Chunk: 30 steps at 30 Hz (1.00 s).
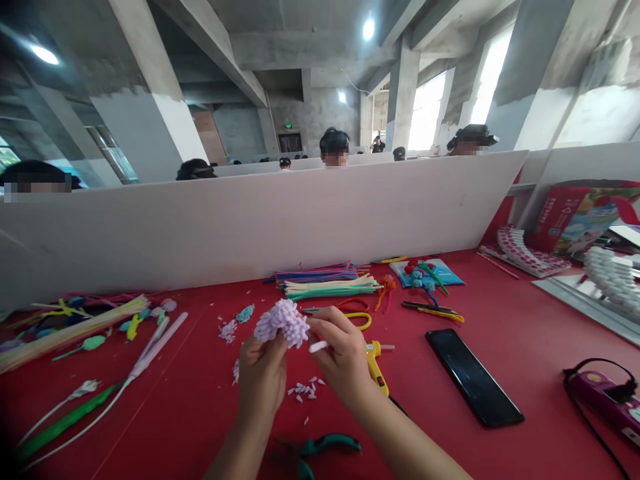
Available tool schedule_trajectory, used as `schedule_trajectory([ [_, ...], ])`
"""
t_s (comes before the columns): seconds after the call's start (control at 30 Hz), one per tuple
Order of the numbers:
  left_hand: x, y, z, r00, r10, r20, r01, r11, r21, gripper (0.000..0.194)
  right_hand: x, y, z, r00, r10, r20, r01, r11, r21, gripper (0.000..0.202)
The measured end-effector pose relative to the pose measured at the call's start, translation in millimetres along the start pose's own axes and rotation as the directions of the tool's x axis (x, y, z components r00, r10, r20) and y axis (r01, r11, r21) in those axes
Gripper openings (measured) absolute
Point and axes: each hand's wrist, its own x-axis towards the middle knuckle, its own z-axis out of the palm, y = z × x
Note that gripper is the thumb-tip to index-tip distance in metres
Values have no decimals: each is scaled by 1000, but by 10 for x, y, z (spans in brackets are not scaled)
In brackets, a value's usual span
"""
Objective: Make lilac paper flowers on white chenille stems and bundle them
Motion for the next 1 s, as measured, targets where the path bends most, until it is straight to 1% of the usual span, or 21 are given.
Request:
schedule_trajectory([
  [0.07, -67, -3, 29, 999, 15, -52, -12, 998, 57, 15, -48, -21, -75, 999, -42, -30, 42, 999, 3, 27],
  [0.1, -97, -3, 27, 998, 25, -60, -19, 995, 93, 14, -72, -32, -112, 998, -51, -42, 51, 999, 2, 30],
  [0.2, -174, 0, -37, 997, 72, -25, -65, 975, 212, 11, -140, -65, -199, 997, -52, -62, 52, 999, -4, 36],
  [0.27, -219, -3, -105, 995, 98, 15, -98, 956, 278, 11, -181, -77, -224, 997, -52, -62, 52, 999, -2, 36],
  [0.3, -242, -8, -139, 994, 103, 29, -107, 947, 304, 8, -201, -79, -227, 997, -52, -55, 52, 999, 3, 36],
  [0.37, -286, -24, -198, 995, 100, 30, -104, 934, 342, 3, -234, -80, -229, 998, -45, -45, 45, 999, 4, 33],
  [0.47, -332, -36, -280, 999, 46, -26, -33, 928, 372, 7, -274, -80, -265, 1000, -29, -9, 29, 999, -30, 23],
  [0.53, -339, -20, -348, 996, -32, -83, 61, 925, 375, 14, -318, -76, -325, 997, 13, 75, -5, 995, -101, 13],
  [0.57, -337, -7, -389, 991, -89, -97, 119, 922, 369, 16, -355, -72, -360, 990, 54, 130, -33, 988, -153, 10],
  [0.63, -330, 14, -482, 969, -236, -75, 247, 912, 328, 19, -472, -56, -422, 959, 170, 229, -108, 959, -261, 9],
  [0.67, -330, 15, -530, 958, -277, -74, 286, 902, 324, 21, -555, -46, -439, 933, 227, 280, -141, 944, -297, 10],
  [0.7, -334, 8, -577, 946, -317, -72, 323, 889, 324, 22, -650, -34, -444, 898, 284, 337, -173, 930, -324, 10],
  [0.8, -372, -83, -705, 897, -437, -74, 437, 844, 312, 22, -949, 14, -387, 757, 421, 499, -251, 893, -374, 11],
  [0.83, -386, -132, -745, 880, -468, -81, 469, 831, 298, 20, -1025, 38, -358, 720, 471, 509, -288, 871, -398, 10],
  [0.87, -399, -186, -785, 866, -492, -93, 497, 823, 277, 19, -1076, 68, -332, 690, 534, 488, -340, 835, -433, 8],
  [0.9, -408, -240, -825, 853, -510, -112, 521, 817, 248, 17, -1095, 101, -317, 676, 568, 469, -368, 812, -453, 7],
  [0.93, -414, -292, -864, 838, -530, -130, 546, 811, 212, 14, -1081, 138, -313, 672, 593, 444, -391, 793, -468, 7],
  [1.0, -422, -384, -928, 800, -574, -175, 596, 793, 128, 9, -963, 214, -343, 681, 628, 377, -434, 761, -482, 10],
])
